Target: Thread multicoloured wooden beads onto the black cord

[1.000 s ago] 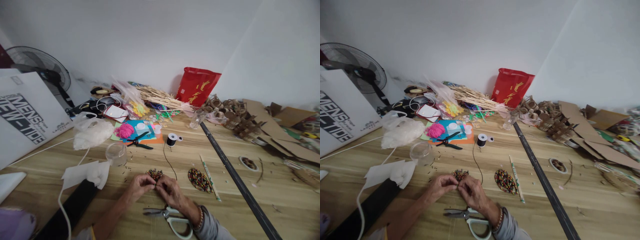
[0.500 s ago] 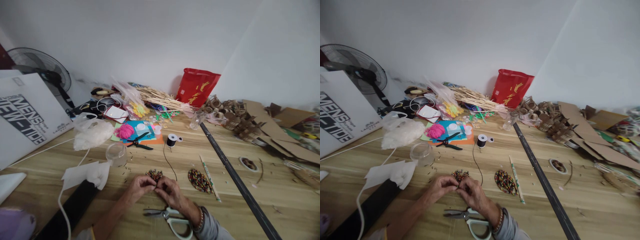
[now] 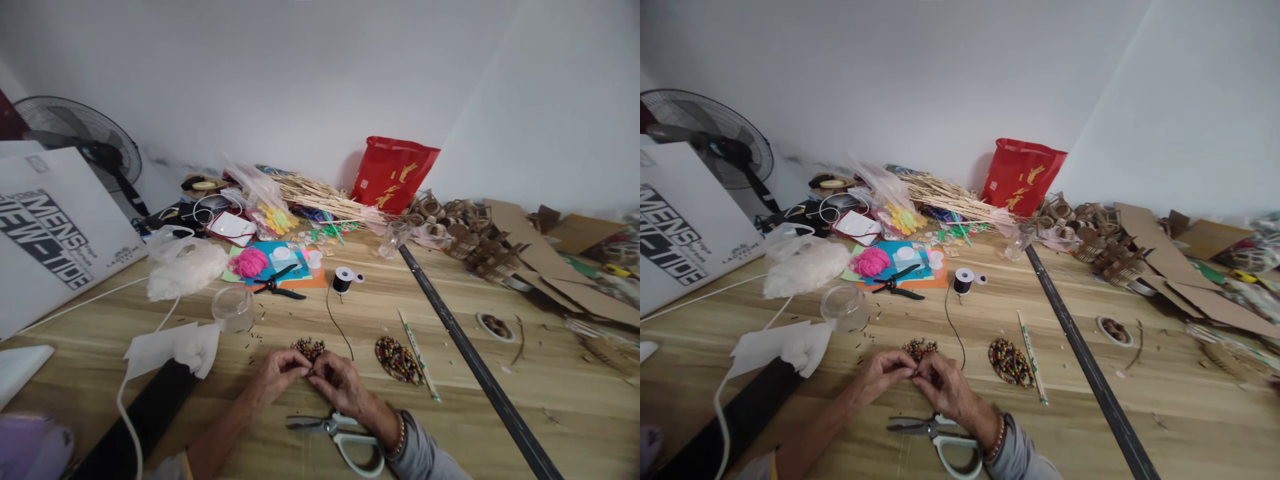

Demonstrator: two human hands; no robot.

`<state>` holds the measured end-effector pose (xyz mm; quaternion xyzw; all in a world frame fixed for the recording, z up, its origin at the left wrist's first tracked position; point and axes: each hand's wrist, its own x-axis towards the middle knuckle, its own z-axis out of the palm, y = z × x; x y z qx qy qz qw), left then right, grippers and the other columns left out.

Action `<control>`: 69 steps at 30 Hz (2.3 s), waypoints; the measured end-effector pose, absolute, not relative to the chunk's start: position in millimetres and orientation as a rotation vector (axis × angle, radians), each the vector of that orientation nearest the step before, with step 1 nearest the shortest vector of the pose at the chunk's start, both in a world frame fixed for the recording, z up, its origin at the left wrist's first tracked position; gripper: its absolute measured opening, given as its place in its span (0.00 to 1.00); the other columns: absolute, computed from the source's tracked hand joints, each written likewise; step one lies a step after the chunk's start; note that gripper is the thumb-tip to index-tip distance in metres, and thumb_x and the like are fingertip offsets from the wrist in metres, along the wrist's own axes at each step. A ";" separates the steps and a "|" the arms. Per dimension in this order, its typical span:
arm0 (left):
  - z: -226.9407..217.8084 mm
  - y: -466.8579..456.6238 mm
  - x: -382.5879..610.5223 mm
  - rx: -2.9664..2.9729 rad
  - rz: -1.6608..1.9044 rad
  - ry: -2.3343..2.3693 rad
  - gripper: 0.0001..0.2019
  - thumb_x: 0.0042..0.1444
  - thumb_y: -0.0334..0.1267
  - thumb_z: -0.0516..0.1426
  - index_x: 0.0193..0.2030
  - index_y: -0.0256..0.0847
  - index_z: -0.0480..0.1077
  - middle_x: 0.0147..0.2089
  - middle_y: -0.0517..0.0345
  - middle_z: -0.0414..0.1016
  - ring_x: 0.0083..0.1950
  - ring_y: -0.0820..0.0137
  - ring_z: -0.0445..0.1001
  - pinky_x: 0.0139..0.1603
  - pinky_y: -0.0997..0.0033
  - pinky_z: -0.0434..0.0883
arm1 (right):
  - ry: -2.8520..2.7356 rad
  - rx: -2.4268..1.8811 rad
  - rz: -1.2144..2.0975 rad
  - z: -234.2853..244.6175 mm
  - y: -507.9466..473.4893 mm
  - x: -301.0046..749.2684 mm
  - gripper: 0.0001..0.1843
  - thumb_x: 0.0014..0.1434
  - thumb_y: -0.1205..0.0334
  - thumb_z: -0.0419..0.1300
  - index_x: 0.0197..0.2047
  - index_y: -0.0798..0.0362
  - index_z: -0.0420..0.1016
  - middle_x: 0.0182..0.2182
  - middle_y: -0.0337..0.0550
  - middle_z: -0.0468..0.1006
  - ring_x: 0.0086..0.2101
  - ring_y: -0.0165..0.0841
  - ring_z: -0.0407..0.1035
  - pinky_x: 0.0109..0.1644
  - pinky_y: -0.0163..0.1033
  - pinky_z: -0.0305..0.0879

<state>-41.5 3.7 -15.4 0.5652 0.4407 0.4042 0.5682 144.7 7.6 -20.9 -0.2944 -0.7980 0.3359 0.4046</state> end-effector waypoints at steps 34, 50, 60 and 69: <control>-12.1 0.5 -37.6 1.286 1.012 1.011 0.06 0.45 0.30 0.60 0.30 0.37 0.67 0.27 0.61 0.73 0.31 0.72 0.70 0.33 0.75 0.64 | -2.050 -0.756 0.820 -24.2 8.1 144.1 0.05 0.61 0.62 0.56 0.34 0.54 0.68 0.24 0.39 0.70 0.24 0.28 0.63 0.28 0.31 0.59; -13.1 -1.4 -38.2 1.374 0.983 1.078 0.09 0.47 0.35 0.59 0.36 0.36 0.71 0.30 0.56 0.75 0.33 0.68 0.73 0.36 0.72 0.67 | -2.057 -0.817 0.789 -22.4 9.4 144.7 0.07 0.62 0.64 0.54 0.31 0.54 0.68 0.24 0.39 0.71 0.24 0.28 0.64 0.28 0.31 0.60; -7.2 -1.7 -39.2 1.658 0.948 1.195 0.08 0.50 0.37 0.57 0.26 0.38 0.74 0.26 0.57 0.76 0.31 0.68 0.71 0.34 0.73 0.65 | -2.065 -0.780 0.775 -21.4 10.3 144.5 0.08 0.64 0.61 0.53 0.34 0.54 0.69 0.26 0.41 0.71 0.27 0.30 0.65 0.30 0.33 0.62; -8.4 -1.4 -39.4 1.653 1.002 1.189 0.08 0.50 0.38 0.58 0.25 0.38 0.74 0.25 0.58 0.75 0.30 0.69 0.70 0.33 0.73 0.65 | -2.064 -0.707 0.782 -16.3 11.7 143.5 0.08 0.64 0.62 0.54 0.35 0.53 0.71 0.30 0.45 0.73 0.31 0.33 0.67 0.34 0.36 0.64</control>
